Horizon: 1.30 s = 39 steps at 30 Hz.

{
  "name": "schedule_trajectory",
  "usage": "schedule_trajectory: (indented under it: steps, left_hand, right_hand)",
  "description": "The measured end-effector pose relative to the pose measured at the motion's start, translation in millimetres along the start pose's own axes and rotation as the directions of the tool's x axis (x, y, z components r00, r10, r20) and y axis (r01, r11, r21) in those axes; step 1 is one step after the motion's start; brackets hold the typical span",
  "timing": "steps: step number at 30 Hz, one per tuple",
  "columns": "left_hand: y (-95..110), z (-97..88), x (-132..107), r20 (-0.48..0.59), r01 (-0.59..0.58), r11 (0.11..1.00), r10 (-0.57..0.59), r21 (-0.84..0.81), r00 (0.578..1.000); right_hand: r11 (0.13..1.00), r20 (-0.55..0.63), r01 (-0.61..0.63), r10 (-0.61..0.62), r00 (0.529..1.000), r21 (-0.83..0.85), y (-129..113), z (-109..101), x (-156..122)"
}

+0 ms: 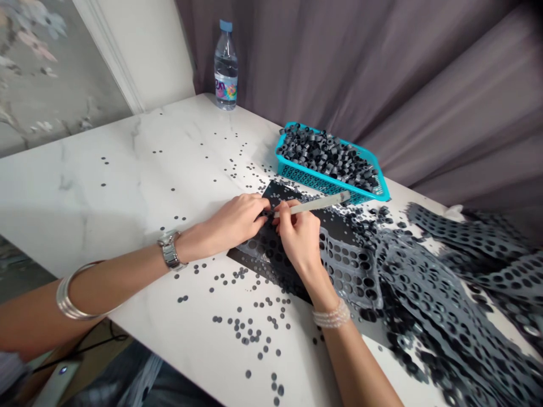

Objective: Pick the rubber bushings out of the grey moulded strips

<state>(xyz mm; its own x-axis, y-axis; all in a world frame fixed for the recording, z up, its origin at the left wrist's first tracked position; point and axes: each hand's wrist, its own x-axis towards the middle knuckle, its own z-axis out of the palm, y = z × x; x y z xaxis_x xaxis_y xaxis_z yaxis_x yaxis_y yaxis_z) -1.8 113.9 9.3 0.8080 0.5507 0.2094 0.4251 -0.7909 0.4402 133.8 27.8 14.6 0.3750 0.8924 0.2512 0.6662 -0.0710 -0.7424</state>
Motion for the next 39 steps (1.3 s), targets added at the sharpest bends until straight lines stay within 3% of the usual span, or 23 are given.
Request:
schedule_trajectory:
  steps: [7,15,25,28,30,33,36,39]
  left_hand:
    - [2.2,0.6,2.6,0.011,0.006,1.000,-0.006,-0.026,1.000]
    - [0.7,-2.1,2.9,-0.014,-0.005,0.999,0.004,-0.031,1.000]
    - [3.5,0.3,3.4,-0.033,-0.018,0.999,0.016,-0.050,0.999]
    - [12.0,-15.5,3.3,-0.048,0.089,0.977,-0.100,-0.195,0.994]
    - [12.9,-30.6,3.9,-0.065,0.230,0.881,-0.280,-0.413,0.958]
    - [4.4,-47.8,6.5,0.015,0.301,0.542,-0.469,-0.784,0.883]
    - [-6.1,-50.1,9.4,0.239,0.342,0.175,-0.434,-0.923,0.868]
    - [-8.1,-44.4,10.2,0.420,0.423,-0.075,-0.367,-0.903,0.830]
  right_hand:
    - [0.992,0.022,0.087,-0.085,0.996,-0.094,-3.9,2.5,1.5]
    - [0.999,0.005,0.036,-0.036,0.999,0.005,-0.5,-0.2,-0.3]
    - [0.987,0.012,0.115,-0.115,0.993,-0.111,-3.5,4.3,0.1]
    - [0.989,0.012,0.096,-0.095,0.995,-0.109,-4.0,4.8,0.8]
    - [0.996,0.013,0.057,-0.056,0.998,-0.074,-3.1,4.5,1.4]
    - [1.000,0.009,-0.013,0.013,1.000,0.024,-0.4,4.5,1.8]
    - [0.980,-0.023,-0.094,0.100,0.995,0.178,2.4,4.5,2.4]
    - [0.912,-0.068,-0.166,0.206,0.976,0.376,3.6,2.2,4.2]
